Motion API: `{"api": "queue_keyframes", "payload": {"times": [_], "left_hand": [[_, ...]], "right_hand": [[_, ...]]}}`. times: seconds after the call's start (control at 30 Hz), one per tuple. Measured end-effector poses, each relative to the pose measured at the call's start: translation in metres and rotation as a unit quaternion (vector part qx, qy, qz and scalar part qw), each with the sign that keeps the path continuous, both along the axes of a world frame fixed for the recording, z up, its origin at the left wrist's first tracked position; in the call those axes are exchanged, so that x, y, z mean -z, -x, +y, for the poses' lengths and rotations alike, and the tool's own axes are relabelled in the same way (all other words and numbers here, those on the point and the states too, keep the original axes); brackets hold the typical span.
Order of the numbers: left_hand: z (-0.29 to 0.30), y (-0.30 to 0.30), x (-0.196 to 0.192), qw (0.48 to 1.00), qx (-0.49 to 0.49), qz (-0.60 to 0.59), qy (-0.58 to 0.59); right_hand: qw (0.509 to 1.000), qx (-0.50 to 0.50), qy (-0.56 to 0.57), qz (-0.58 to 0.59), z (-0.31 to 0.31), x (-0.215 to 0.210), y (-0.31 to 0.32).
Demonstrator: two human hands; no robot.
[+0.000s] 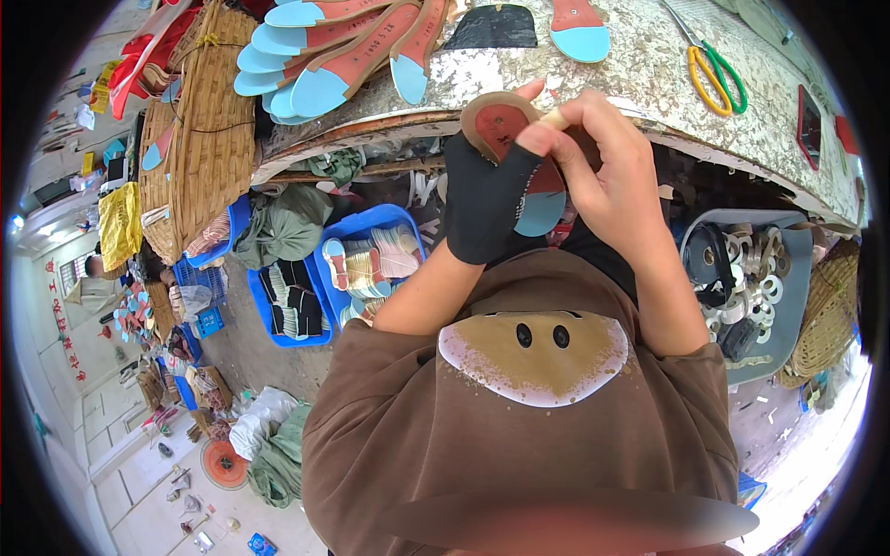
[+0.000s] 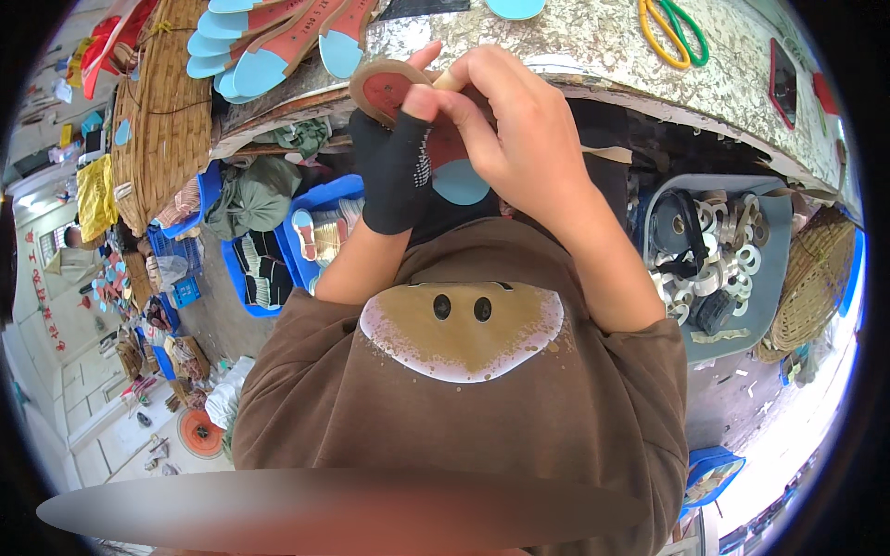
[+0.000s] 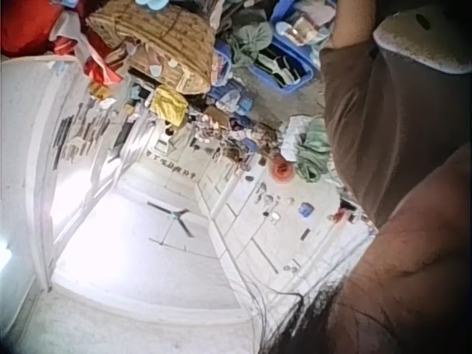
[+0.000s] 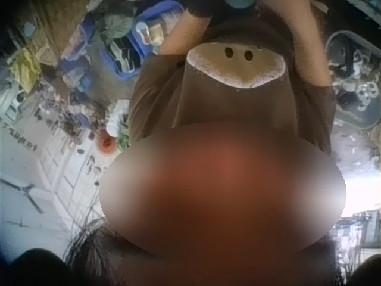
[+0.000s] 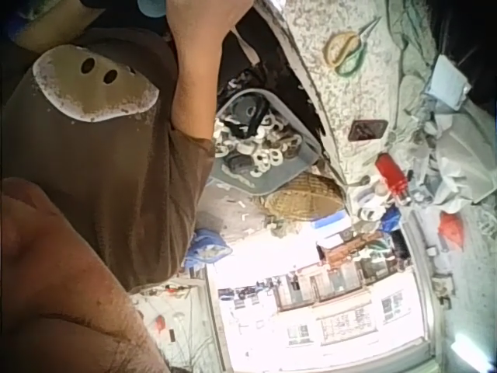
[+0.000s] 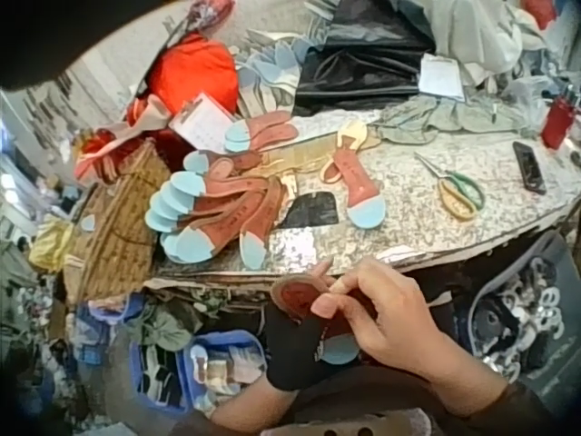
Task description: The person is manufacturing shoes by assembling the soles and finishing the edges.
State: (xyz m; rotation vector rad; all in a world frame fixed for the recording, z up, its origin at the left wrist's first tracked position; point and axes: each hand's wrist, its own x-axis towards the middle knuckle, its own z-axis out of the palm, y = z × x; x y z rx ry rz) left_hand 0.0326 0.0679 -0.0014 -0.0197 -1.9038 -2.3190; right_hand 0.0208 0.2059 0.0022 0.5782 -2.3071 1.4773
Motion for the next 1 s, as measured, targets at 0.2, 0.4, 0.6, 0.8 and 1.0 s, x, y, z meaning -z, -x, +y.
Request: {"api": "queue_keyframes", "payload": {"times": [0.2, 0.4, 0.6, 0.8, 1.0], "left_hand": [[-0.005, 0.004, 0.006, 0.993, 0.053, -0.091, -0.045], [-0.008, 0.002, 0.012, 0.991, 0.069, -0.113, -0.014], [-0.002, 0.001, 0.016, 0.991, 0.023, -0.117, -0.063], [-0.004, -0.001, 0.032, 0.996, 0.075, 0.057, -0.005], [-0.017, -0.002, 0.036, 0.989, 0.115, 0.066, 0.067]], "right_hand": [[0.998, -0.047, -0.004, -0.041, 0.014, 0.004, 0.004], [0.997, -0.038, -0.057, -0.034, 0.019, 0.020, -0.007], [0.993, -0.025, -0.049, -0.106, 0.023, 0.044, -0.022], [0.995, -0.018, -0.034, -0.096, 0.029, 0.036, -0.017], [0.940, -0.105, 0.212, -0.247, 0.042, 0.057, -0.018]]}}
